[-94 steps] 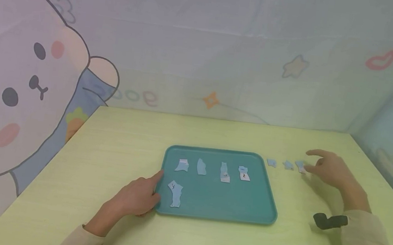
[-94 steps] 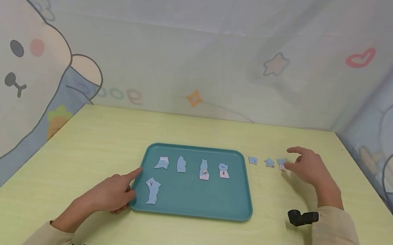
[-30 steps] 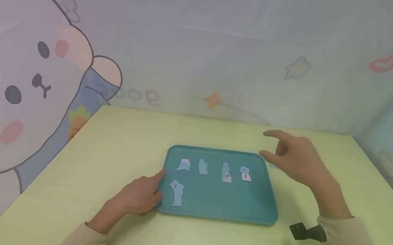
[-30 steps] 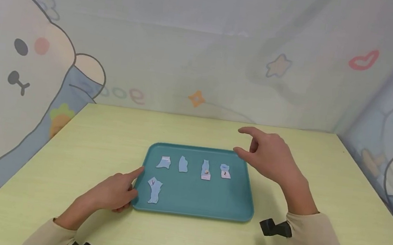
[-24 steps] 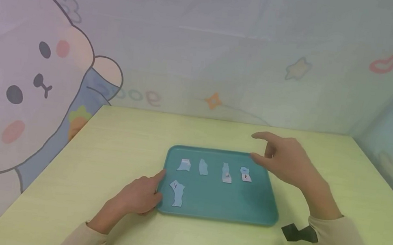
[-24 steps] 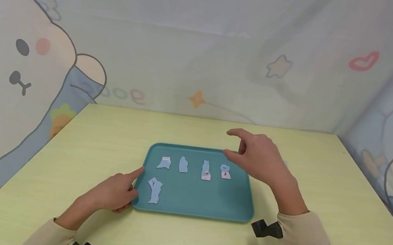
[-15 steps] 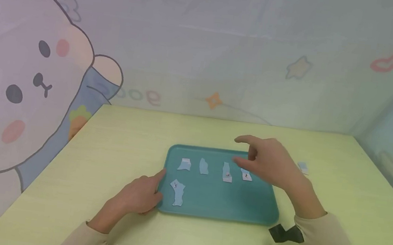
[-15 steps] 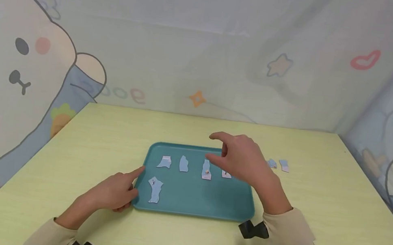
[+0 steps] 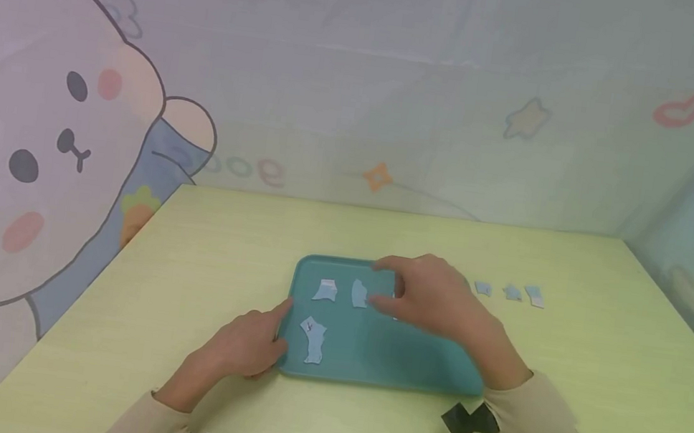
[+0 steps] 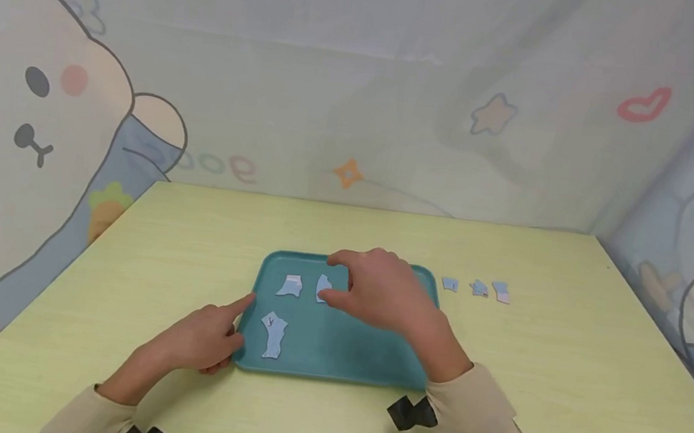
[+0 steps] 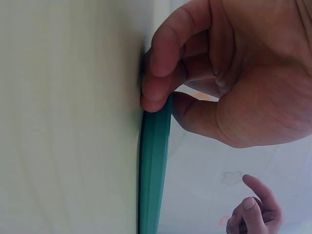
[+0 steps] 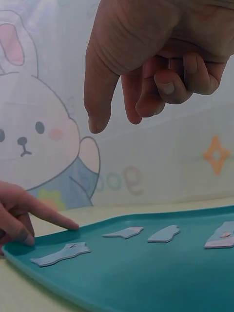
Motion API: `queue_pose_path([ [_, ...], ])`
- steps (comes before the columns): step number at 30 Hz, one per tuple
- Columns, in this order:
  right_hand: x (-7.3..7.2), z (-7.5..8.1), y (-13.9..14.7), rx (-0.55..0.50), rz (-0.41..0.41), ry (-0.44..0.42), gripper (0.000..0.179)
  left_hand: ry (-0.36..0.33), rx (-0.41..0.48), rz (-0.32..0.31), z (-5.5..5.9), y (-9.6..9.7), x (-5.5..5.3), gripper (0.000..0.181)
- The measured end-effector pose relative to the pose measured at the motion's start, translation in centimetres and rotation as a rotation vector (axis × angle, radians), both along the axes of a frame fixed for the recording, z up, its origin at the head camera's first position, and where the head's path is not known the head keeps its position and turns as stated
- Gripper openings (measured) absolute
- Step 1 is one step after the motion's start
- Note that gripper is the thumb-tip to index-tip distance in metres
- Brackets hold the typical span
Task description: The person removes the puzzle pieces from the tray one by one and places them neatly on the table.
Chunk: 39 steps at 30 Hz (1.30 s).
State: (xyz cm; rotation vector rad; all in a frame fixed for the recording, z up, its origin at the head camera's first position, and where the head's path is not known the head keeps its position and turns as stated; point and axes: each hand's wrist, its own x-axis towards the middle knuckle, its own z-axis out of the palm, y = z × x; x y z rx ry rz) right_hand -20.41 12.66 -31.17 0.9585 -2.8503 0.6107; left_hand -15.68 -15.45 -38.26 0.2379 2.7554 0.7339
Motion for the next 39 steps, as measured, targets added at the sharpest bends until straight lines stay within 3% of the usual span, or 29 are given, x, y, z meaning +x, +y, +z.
queue_pose_path([
  [5, 0.2, -0.5, -1.3, 0.032, 0.005, -0.052, 0.045, 0.0, -0.007, 0.002, -0.1, 0.0, -0.1, 0.072],
  [16, 0.5, -1.8, -4.2, 0.155, 0.057, -0.073, 0.053, 0.013, -0.018, -0.009, -0.2, -0.1, -0.1, 0.072],
  [26, 0.6, -3.9, -5.6, 0.166, 0.041, -0.196, 0.057, 0.013, -0.019, -0.01, -0.1, -0.1, -0.1, 0.071],
  [39, 0.6, -6.6, -6.7, 0.213, 0.112, -0.173, 0.057, -0.005, -0.007, -0.009, 0.1, -0.1, 0.0, 0.072],
])
